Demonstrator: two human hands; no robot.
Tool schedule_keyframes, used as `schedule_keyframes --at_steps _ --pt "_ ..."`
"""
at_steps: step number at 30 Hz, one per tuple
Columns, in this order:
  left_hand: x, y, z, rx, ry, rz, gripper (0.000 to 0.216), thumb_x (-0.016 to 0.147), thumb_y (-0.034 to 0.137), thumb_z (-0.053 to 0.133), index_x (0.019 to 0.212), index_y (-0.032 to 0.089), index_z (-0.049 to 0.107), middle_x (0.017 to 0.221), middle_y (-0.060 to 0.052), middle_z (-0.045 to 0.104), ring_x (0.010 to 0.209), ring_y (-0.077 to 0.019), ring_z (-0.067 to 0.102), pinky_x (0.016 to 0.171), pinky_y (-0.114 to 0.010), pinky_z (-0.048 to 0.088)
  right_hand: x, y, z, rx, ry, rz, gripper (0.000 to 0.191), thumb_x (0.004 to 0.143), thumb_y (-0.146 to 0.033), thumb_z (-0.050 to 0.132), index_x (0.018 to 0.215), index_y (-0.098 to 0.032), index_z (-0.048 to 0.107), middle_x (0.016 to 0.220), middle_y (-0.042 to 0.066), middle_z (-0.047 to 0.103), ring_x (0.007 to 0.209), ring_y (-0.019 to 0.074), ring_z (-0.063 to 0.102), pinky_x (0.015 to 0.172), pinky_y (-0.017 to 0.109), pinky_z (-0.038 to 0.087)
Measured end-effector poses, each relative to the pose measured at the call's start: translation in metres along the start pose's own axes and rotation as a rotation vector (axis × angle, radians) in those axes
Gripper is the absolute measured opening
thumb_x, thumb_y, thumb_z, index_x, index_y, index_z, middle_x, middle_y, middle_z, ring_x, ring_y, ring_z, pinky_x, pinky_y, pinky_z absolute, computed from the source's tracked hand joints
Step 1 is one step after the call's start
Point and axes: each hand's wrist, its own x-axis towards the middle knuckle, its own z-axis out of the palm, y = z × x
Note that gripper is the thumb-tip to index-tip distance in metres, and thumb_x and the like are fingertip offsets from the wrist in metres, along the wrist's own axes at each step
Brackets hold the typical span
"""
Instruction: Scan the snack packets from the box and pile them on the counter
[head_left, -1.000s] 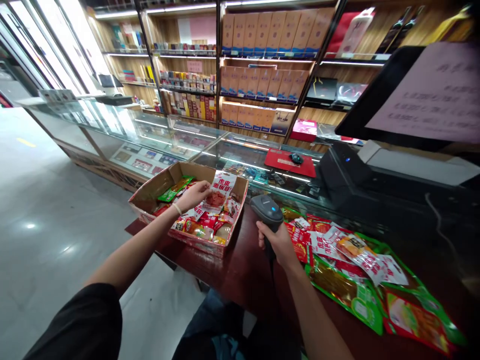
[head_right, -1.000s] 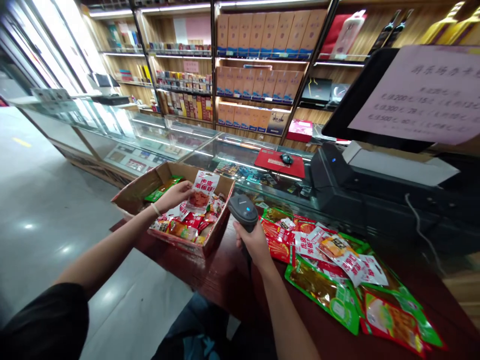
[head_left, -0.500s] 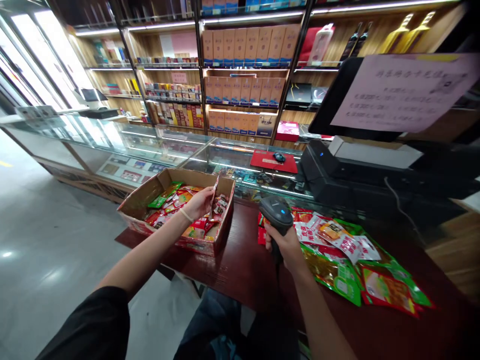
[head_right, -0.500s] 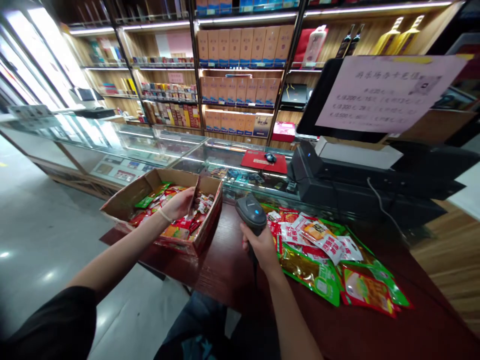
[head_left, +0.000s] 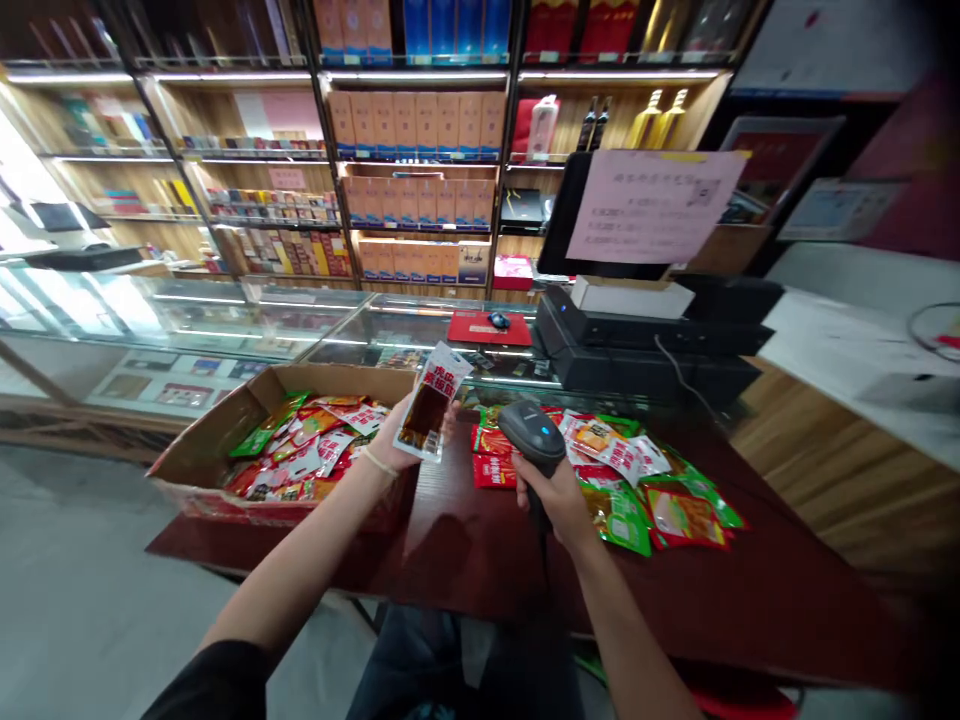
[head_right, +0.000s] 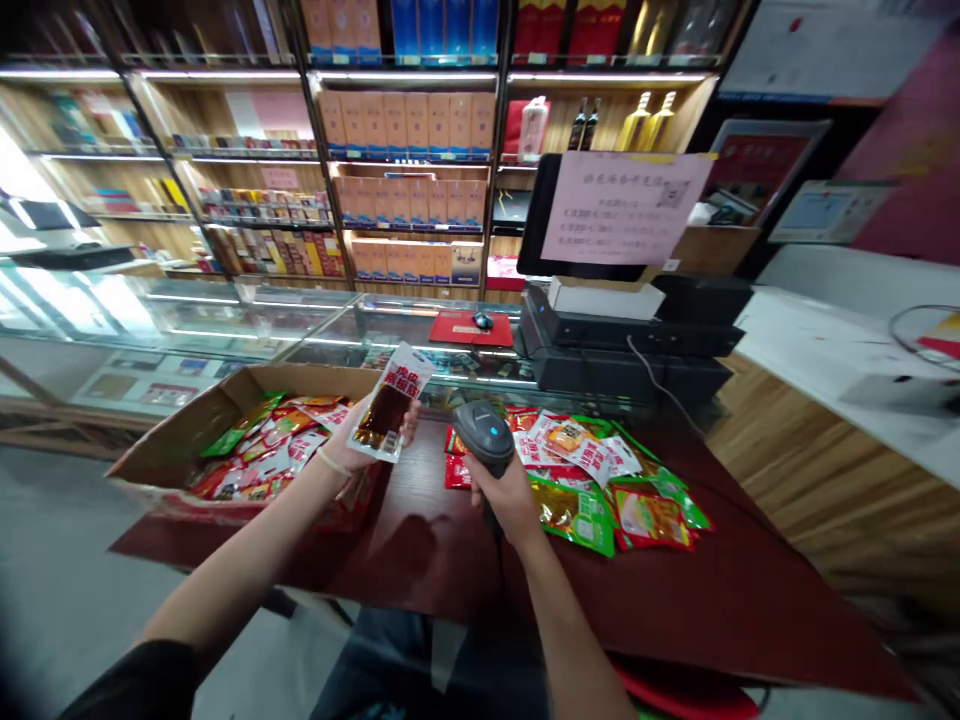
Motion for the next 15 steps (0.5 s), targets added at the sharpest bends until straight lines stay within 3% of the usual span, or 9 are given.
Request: schedule_keyframes --at_steps 2,4,7,10,15 --pt "0.006 -0.008 0.015 0.01 -0.04 0.009 0.066 0.09 0.071 0.034 0.109 0.016 0.064 0.102 -0.015 0.068 0.091 -0.0249 0.066 0.074 -0.039 0.056 -0.008 0.002 -0.01 -0.037 0.04 0.022 0.04 0.073 -0.055 0.076 0.071 -0.02 0.055 0.047 -0.004 0.054 0.037 0.0118 0.051 0.037 0.023 0.041" --pt "0.012 -0.021 0.028 -0.028 -0.071 0.02 0.076 0.085 0.079 0.033 0.113 0.015 0.064 0.104 -0.016 0.07 0.099 -0.0293 0.067 0.079 -0.044 0.056 -0.019 0.003 -0.022 -0.052 0.081 0.057 0.041 0.071 -0.056 0.077 0.074 -0.021 0.054 0.048 -0.004 0.055 0.036 0.0121 0.051 0.035 0.022 0.039" --pt "0.027 -0.049 0.044 -0.098 -0.056 -0.003 0.053 0.089 0.061 0.05 0.111 0.015 0.065 0.101 -0.014 0.072 0.098 -0.0296 0.069 0.081 -0.045 0.058 -0.038 0.005 -0.039 -0.066 0.13 0.097 0.043 0.07 -0.057 0.077 0.08 -0.022 0.053 0.046 -0.006 0.054 0.035 0.012 0.049 0.033 0.022 0.037" --pt "0.045 -0.085 0.059 -0.18 0.042 0.031 0.029 0.089 0.039 0.058 0.106 0.016 0.064 0.099 -0.01 0.073 0.093 -0.0257 0.071 0.082 -0.041 0.059 -0.059 0.016 -0.055 -0.09 0.199 0.098 0.045 0.07 -0.057 0.076 0.085 -0.023 0.051 0.044 -0.008 0.052 0.032 0.0111 0.046 0.032 0.021 0.035" --pt "0.069 -0.145 0.075 -0.309 0.083 0.201 0.023 0.093 0.037 0.056 0.107 0.021 0.064 0.107 -0.005 0.073 0.098 -0.02 0.071 0.085 -0.037 0.059 -0.092 0.052 -0.079 -0.1 0.302 0.078 0.048 0.072 -0.059 0.074 0.095 -0.023 0.052 0.043 -0.01 0.051 0.031 0.0114 0.047 0.034 0.02 0.036"
